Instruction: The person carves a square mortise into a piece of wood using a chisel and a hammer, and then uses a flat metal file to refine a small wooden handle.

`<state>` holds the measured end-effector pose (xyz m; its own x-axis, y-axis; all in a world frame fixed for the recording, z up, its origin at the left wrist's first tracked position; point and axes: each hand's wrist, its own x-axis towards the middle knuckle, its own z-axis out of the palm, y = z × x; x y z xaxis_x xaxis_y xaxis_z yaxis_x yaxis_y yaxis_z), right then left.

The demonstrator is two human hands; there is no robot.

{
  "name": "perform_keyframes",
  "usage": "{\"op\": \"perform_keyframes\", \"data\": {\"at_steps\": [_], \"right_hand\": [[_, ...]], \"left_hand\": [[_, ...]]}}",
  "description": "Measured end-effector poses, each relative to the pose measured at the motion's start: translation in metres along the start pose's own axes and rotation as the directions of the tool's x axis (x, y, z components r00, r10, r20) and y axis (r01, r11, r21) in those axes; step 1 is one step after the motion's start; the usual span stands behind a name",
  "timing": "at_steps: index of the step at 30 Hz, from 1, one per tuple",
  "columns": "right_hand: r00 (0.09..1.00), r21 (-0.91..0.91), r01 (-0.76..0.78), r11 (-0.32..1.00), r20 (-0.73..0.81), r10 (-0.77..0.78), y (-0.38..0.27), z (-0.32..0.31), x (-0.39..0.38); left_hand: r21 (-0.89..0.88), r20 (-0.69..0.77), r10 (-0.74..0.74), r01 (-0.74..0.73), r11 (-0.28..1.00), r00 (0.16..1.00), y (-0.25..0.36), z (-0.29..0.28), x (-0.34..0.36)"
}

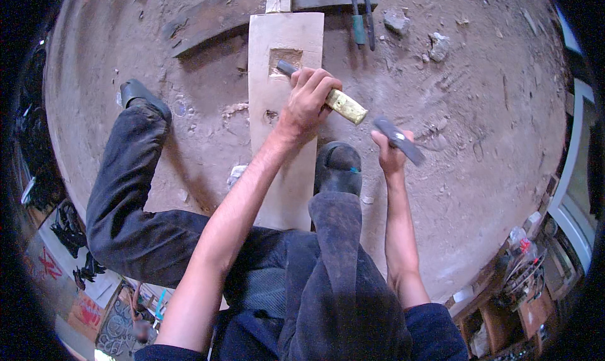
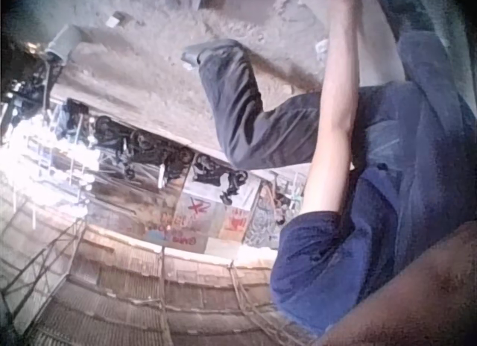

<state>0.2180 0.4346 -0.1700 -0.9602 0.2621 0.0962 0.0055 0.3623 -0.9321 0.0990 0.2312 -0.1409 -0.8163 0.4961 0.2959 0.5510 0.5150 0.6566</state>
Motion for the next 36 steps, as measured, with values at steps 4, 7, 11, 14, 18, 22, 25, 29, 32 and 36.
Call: {"op": "perform_keyframes", "data": {"at_steps": [4,7,11,14,18,22,25,29,32,36], "right_hand": [[0.992,0.240,-0.088,0.967,-0.067,0.107,0.013,-0.004,-0.009],[0.999,-0.075,0.048,0.996,-0.006,-0.048,0.017,-0.008,0.002],[0.995,0.035,0.075,0.997,0.059,-0.077,0.019,-0.012,0.007],[0.999,0.399,-0.047,0.916,0.007,0.048,0.013,-0.004,0.011],[0.979,-0.252,0.165,0.954,0.159,-0.128,0.018,-0.014,0.015],[0.992,0.320,-0.123,0.939,0.026,0.121,0.017,-0.010,0.000],[0.996,-0.240,0.019,0.971,0.091,0.004,0.011,-0.006,0.010],[1.000,-0.056,-0.011,0.998,-0.013,0.010,0.005,-0.009,0.009],[0.996,-0.023,0.090,0.996,0.022,-0.090,0.001,-0.004,0.014],[0.990,-0.194,0.114,0.974,0.107,-0.095,0.012,-0.017,0.016]], "left_hand": [[0.000,-0.006,0.012,-0.012,1.000,1.000,0.003,0.001,0.004],[-0.027,0.005,-0.019,0.019,0.999,1.000,0.004,0.001,0.001],[-0.007,0.006,-0.009,0.009,1.000,1.000,0.006,0.000,0.003],[-0.010,0.010,-0.020,0.020,1.000,1.000,0.004,-0.002,0.004],[-0.004,0.015,-0.019,0.019,1.000,1.000,0.000,-0.001,0.001],[-0.011,0.008,-0.020,0.020,1.000,1.000,0.006,0.001,0.005],[0.017,-0.005,-0.004,0.004,1.000,1.000,0.001,0.002,0.003],[-0.007,0.016,-0.007,0.007,1.000,1.000,0.002,0.002,0.003],[-0.002,0.026,-0.018,0.018,1.000,0.999,0.002,0.000,0.003],[0.019,0.054,-0.002,0.001,1.000,0.999,-0.001,0.001,0.003]]}}
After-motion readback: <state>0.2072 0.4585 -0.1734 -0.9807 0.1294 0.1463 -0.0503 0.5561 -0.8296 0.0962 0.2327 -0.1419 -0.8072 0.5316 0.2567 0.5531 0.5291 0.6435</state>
